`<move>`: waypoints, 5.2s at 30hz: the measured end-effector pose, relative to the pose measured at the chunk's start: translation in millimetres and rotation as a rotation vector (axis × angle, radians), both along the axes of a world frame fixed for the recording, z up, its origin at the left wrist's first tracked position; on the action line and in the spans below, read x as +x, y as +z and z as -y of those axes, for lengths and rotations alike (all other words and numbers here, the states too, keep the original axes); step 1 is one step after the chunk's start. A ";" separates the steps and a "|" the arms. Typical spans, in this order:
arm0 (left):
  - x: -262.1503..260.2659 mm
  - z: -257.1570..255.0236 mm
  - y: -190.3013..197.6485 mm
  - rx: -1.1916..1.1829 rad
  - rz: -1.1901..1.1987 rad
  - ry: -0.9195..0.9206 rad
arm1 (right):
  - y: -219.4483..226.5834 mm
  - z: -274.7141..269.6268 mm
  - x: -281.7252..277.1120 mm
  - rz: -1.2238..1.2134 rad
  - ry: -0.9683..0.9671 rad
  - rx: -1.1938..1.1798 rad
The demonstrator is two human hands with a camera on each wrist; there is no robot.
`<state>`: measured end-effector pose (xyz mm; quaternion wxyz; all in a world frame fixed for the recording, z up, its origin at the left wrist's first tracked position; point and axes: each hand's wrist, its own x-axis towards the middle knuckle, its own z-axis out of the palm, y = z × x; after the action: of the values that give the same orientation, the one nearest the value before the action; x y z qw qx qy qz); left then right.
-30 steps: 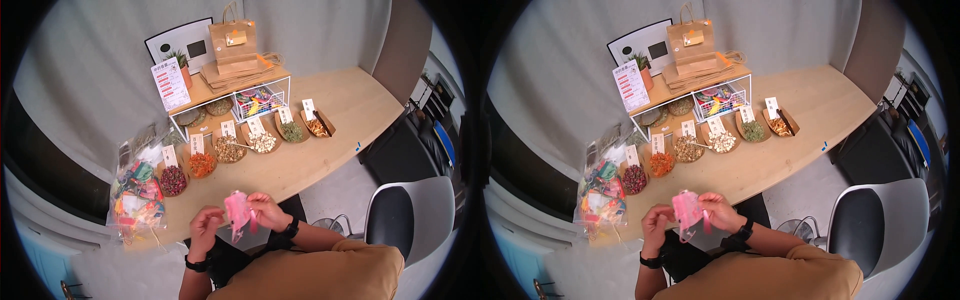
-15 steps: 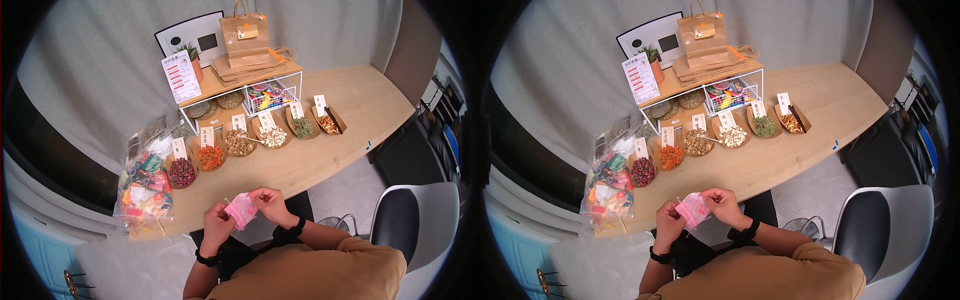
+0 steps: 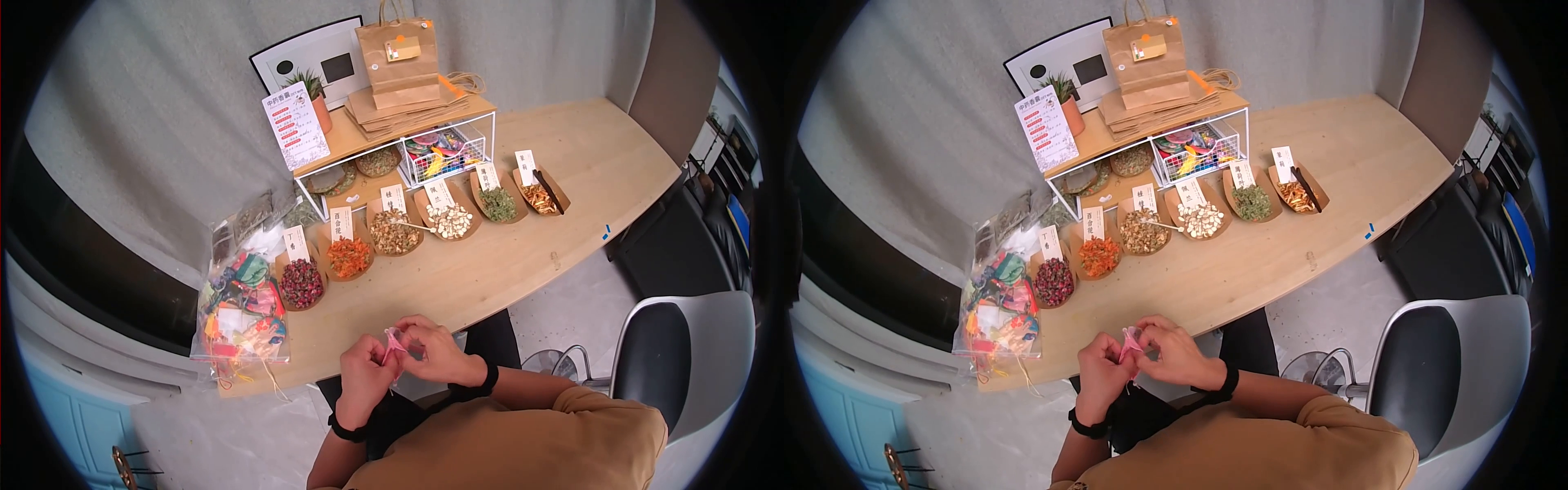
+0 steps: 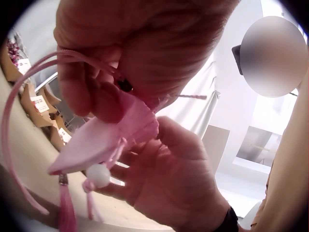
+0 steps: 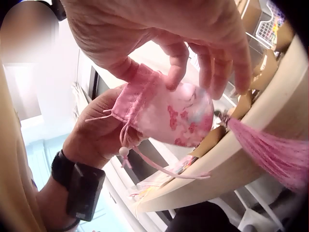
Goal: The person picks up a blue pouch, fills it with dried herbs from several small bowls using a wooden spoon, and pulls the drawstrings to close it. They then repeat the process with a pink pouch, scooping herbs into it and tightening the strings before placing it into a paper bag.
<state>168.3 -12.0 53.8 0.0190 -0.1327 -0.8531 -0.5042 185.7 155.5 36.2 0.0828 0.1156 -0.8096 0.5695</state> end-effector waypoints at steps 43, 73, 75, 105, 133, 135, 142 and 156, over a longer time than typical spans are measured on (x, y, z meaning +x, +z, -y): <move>-4.4 16.2 52.3 -0.372 -0.066 -0.659 | 17.8 -20.4 -1.0 -0.044 0.519 0.000; -24.8 6.2 57.4 -0.290 -0.186 -0.805 | 16.4 -32.7 -14.6 0.053 0.574 0.176; -30.7 3.2 61.3 -0.220 -0.073 -0.736 | 20.6 -32.3 -18.0 0.047 0.520 0.112; -77.9 -38.3 -1.3 0.473 0.244 -0.675 | -7.5 -2.4 -38.2 -0.128 -0.129 -0.091; -166.1 -18.8 -61.7 0.663 0.885 -1.079 | 28.1 -112.7 -186.7 0.155 -0.210 0.981; -166.3 -16.3 -62.0 0.673 0.904 -1.070 | 24.8 -111.7 -189.5 0.164 -0.207 0.988; -171.1 -12.1 -63.5 0.694 0.879 -1.065 | 9.0 -117.7 -196.1 0.076 -0.189 0.771; -173.2 -13.4 -62.9 0.562 0.678 -1.059 | 41.0 -113.6 -209.5 -0.171 -0.159 0.570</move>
<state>-4.8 1.4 -9.1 -0.4644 -0.3567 -0.4690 -0.6612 -23.8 269.1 77.2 0.1591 0.1180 -0.9334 0.2993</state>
